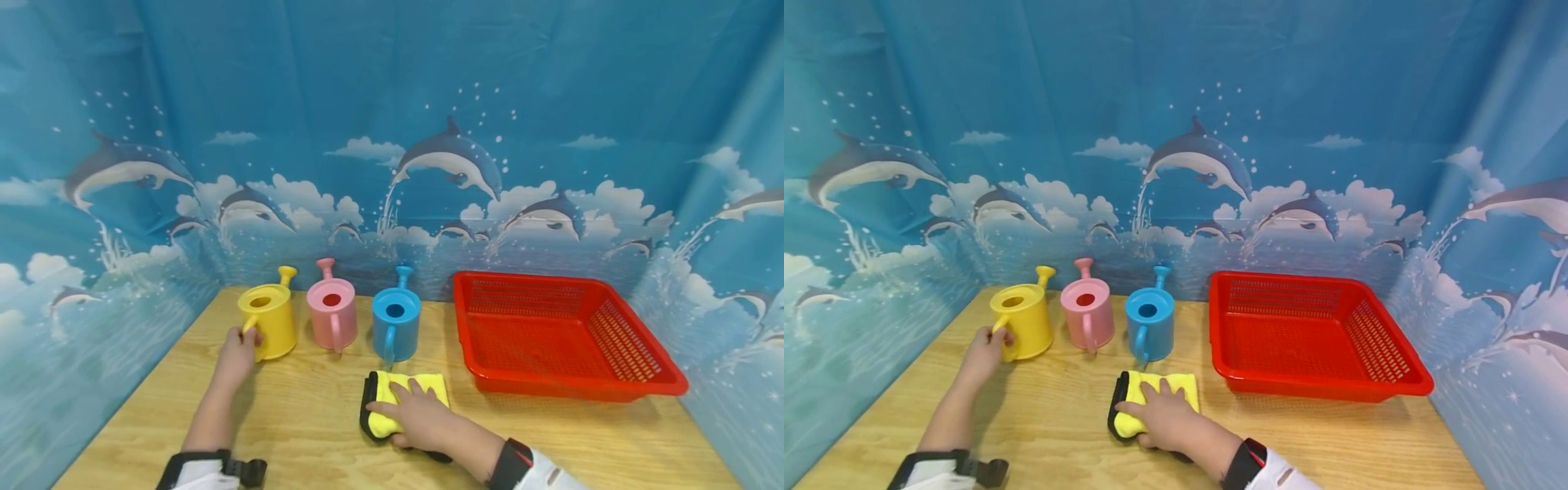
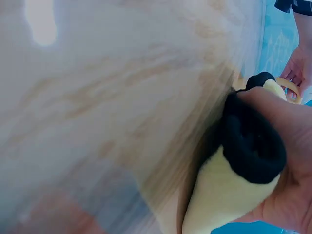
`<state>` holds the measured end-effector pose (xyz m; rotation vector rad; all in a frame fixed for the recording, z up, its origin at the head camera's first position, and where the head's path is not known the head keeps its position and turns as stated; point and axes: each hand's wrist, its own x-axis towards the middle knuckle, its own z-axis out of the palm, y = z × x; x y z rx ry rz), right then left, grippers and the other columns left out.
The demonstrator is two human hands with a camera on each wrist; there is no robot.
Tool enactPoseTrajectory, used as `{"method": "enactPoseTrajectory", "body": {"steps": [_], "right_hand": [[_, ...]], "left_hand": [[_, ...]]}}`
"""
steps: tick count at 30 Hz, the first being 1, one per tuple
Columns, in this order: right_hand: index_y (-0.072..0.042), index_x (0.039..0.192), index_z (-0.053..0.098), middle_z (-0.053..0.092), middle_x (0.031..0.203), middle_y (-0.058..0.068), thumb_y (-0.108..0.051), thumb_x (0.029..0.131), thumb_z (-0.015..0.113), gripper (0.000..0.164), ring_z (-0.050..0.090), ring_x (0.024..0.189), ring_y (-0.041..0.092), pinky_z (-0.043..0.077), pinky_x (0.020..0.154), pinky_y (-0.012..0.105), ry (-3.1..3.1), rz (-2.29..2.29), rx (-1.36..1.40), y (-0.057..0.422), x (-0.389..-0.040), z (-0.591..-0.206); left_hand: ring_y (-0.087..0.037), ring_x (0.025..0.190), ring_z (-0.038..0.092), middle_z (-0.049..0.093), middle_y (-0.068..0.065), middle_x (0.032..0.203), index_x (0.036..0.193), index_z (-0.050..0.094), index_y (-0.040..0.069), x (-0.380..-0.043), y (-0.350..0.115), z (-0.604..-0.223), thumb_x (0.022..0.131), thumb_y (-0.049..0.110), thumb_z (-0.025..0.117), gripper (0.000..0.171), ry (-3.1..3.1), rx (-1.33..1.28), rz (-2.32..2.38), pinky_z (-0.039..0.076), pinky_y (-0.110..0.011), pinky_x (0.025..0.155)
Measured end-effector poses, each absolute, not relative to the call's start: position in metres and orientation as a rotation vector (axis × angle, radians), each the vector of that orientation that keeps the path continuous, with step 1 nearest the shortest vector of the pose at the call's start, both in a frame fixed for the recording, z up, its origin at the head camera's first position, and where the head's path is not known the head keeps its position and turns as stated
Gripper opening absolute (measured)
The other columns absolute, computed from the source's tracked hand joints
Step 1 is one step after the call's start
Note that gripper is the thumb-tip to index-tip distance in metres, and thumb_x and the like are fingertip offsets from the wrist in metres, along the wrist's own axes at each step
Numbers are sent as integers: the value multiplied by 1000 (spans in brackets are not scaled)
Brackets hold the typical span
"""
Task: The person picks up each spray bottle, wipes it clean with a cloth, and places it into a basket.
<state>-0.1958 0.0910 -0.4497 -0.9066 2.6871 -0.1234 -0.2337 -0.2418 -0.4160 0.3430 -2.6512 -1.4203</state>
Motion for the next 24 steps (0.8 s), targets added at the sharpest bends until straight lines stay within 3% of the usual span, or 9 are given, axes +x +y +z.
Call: {"method": "enactPoseTrajectory", "body": {"steps": [4,10,13,19,24], "right_hand": [[-49,140,39,42,148,8,-33,87,72,64,43,132,40,46,94,58,2724,-40,-969,91,-195,-450],[-47,138,42,54,137,6,-28,86,73,63,56,119,31,54,80,43,2817,82,-1026,91,-194,-451],[-43,136,46,61,126,6,-26,86,73,60,62,106,25,55,70,35,2877,75,-1052,92,-195,-451],[-38,133,50,66,110,6,-21,83,73,58,66,85,18,48,54,28,2944,-28,-1070,96,-196,-447],[-38,133,50,66,107,7,-21,81,75,60,61,70,15,44,49,26,2975,-85,-1048,99,-196,-444]], "left_hand": [[-45,114,50,52,-33,115,122,37,-14,-233,-240,-416,106,22,21,42,-2574,358,-1457,39,-51,96],[-42,105,53,55,-26,102,121,36,-14,-232,-237,-415,106,22,21,42,-2491,387,-1441,41,-47,91],[-35,97,53,53,-21,97,121,35,-14,-232,-236,-414,107,22,20,41,-2452,405,-1449,42,-41,85],[-9,83,46,47,-17,101,123,33,-14,-230,-238,-416,106,22,19,41,-2351,473,-1502,40,-26,77],[-2,78,42,46,-14,99,121,35,-13,-227,-241,-418,106,22,21,40,-2250,497,-1535,37,-19,72]]}}
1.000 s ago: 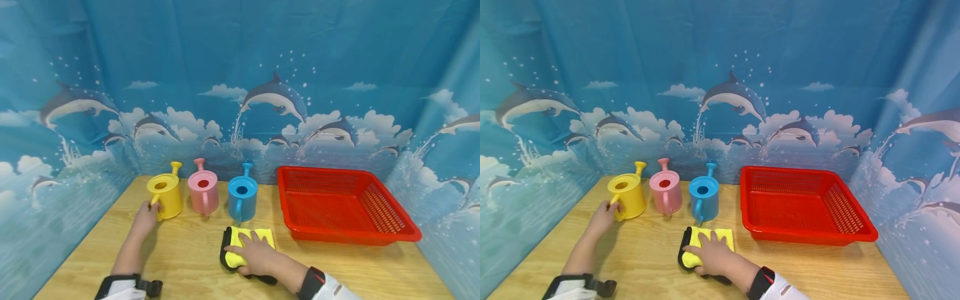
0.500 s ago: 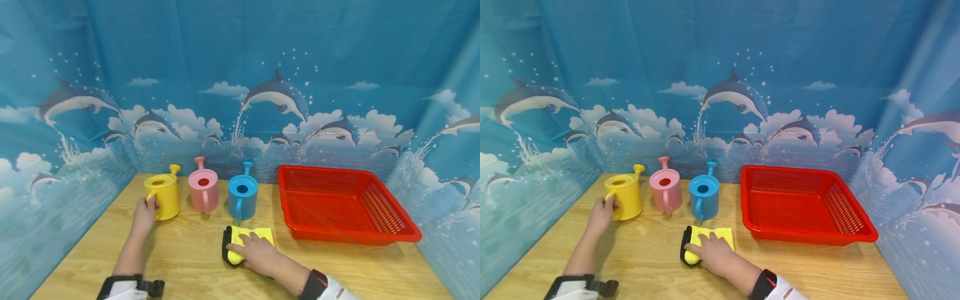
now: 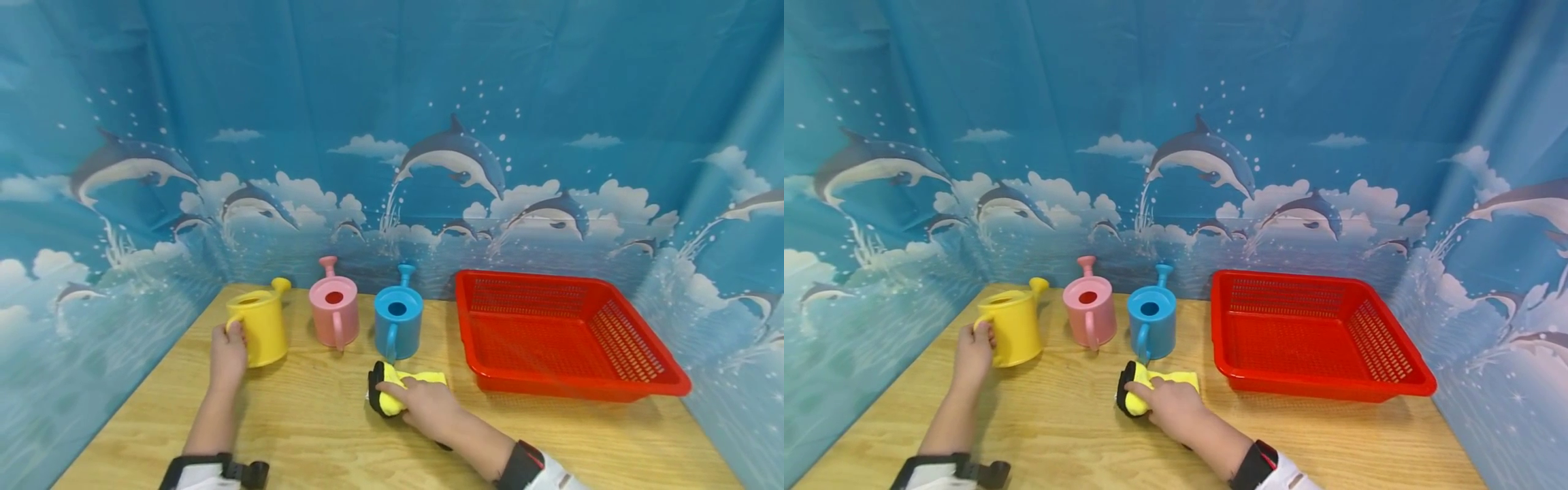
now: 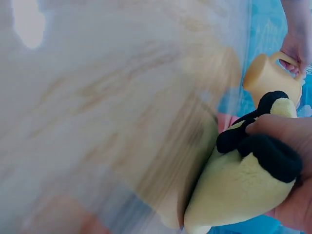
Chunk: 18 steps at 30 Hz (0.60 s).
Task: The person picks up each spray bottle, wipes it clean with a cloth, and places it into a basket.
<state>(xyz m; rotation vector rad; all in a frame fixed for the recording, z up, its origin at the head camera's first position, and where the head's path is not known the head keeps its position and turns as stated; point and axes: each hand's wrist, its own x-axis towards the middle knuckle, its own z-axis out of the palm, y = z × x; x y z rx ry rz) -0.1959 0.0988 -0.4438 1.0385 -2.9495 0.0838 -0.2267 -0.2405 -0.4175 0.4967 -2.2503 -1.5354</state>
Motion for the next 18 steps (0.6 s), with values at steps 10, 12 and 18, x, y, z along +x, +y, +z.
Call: {"method": "enactPoseTrajectory", "body": {"steps": [10,12,18], "right_hand": [[-35,133,50,66,104,6,-25,82,76,59,57,60,13,39,47,24,-2872,182,985,110,-194,-433],[-36,134,50,66,102,5,-24,81,77,60,55,60,12,37,46,24,-2863,194,962,112,-193,-429],[-35,134,50,65,97,2,-21,79,79,64,49,58,11,33,45,22,-2814,262,891,120,-187,-410]], "left_hand": [[0,68,41,43,-1,85,107,41,1,-217,-235,-402,106,28,24,32,-2067,528,-1589,37,-17,62],[-1,63,40,43,2,78,101,43,3,-216,-233,-397,106,27,26,30,-2004,511,-1619,36,-17,59],[-1,55,38,41,10,67,91,45,11,-210,-225,-383,106,26,32,24,-1814,453,-1741,35,-15,52]]}}
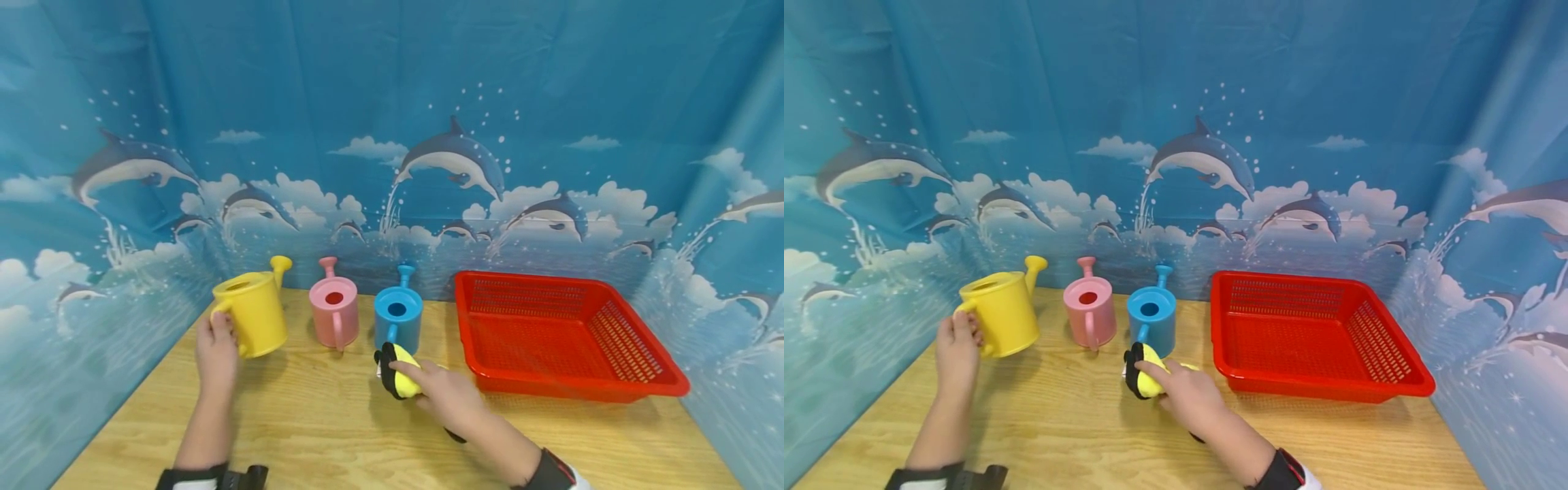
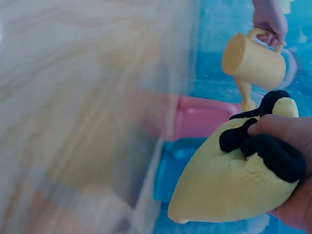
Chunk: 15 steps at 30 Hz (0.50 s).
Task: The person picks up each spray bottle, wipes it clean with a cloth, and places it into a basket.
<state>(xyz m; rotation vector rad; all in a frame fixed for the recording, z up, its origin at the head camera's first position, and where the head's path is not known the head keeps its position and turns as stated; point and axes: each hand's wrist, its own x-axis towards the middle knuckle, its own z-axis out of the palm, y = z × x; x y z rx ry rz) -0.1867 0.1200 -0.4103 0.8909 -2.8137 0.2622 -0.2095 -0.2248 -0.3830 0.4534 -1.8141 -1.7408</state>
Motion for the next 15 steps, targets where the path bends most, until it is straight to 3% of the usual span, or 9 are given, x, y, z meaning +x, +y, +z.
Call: {"method": "enactPoseTrajectory", "body": {"steps": [7,15], "right_hand": [[-32,134,52,66,99,1,-9,74,81,71,43,54,8,33,44,18,-2658,366,821,137,-177,-386],[-31,136,52,66,107,0,-8,69,85,78,35,49,1,33,45,16,-2544,441,667,154,-172,-367]], "left_hand": [[-1,56,38,43,10,71,92,45,12,-199,-210,-366,106,26,34,22,-1729,377,-1804,35,-14,51],[-4,55,36,43,6,71,93,45,10,-183,-185,-345,105,31,37,25,-1646,295,-1935,34,-15,51]]}}
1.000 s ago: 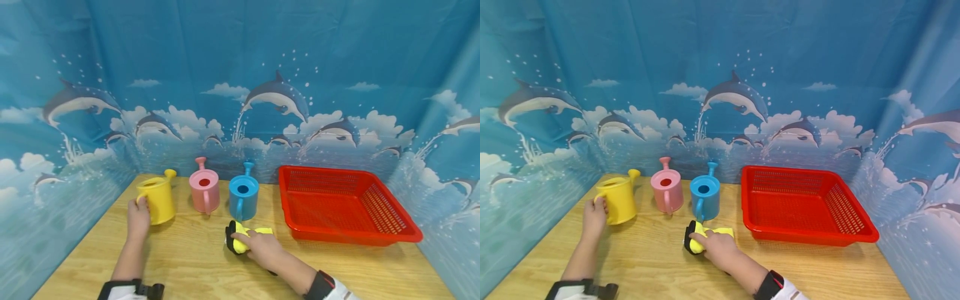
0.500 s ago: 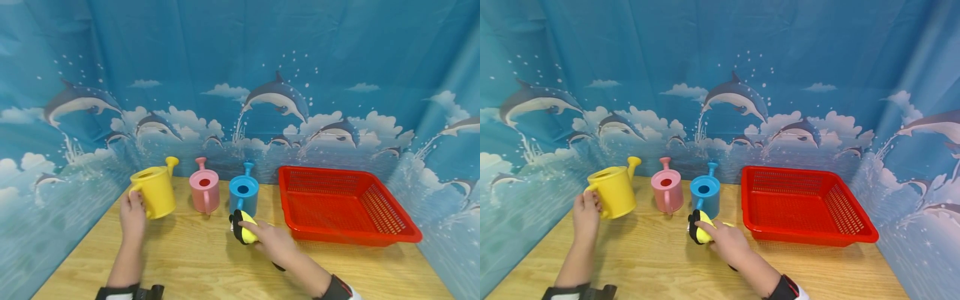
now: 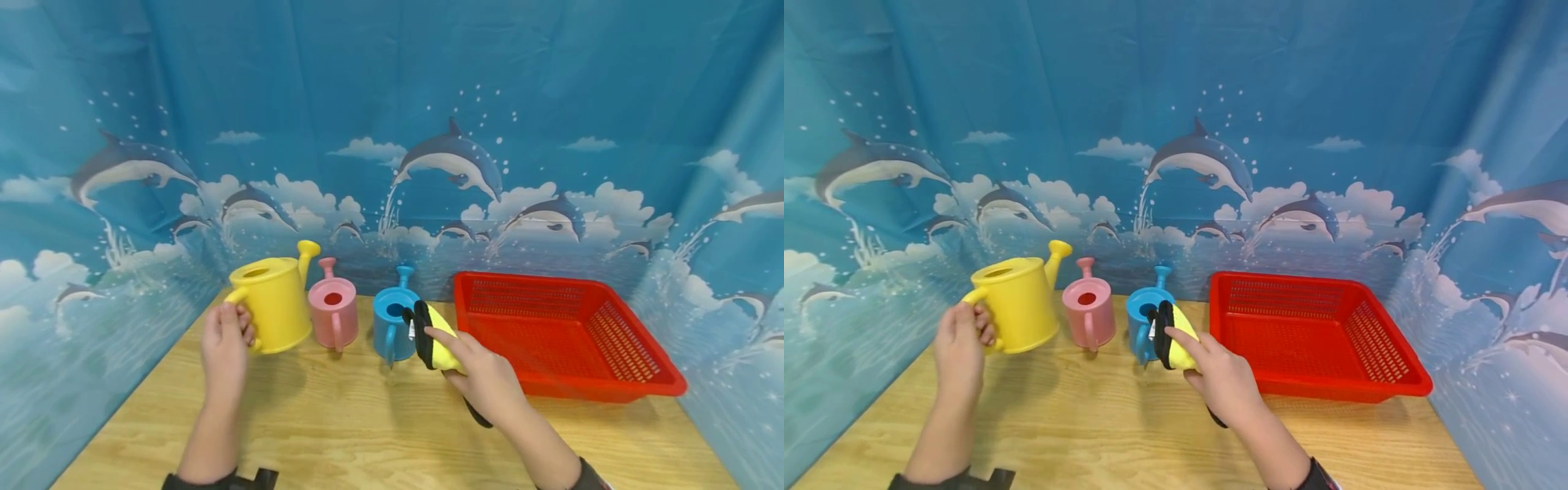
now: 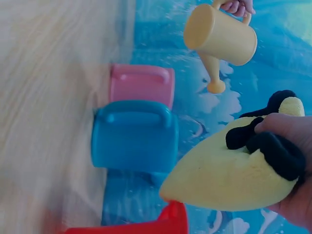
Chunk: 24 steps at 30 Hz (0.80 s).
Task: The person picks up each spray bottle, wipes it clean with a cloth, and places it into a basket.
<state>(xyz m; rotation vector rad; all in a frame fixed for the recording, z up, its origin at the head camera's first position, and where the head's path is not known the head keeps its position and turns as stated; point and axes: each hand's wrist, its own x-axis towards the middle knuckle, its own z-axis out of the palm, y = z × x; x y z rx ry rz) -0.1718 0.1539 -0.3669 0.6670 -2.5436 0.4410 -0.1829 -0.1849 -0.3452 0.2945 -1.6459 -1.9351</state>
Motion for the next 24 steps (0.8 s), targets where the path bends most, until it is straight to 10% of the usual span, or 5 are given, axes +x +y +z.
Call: {"method": "enactPoseTrajectory", "body": {"steps": [10,24], "right_hand": [[-24,133,52,64,116,11,5,61,86,84,64,68,17,47,50,21,-2239,511,670,167,-165,-356],[-20,128,54,60,119,16,11,52,87,89,66,97,30,58,69,41,-1973,611,817,153,-161,-357]], "left_hand": [[-5,53,31,35,4,68,91,42,8,-171,-141,-335,105,33,35,29,-1599,62,-2131,30,-17,50],[-2,49,26,27,7,62,87,36,11,-166,-70,-343,107,33,26,31,-1593,-249,-2456,22,-17,47]]}}
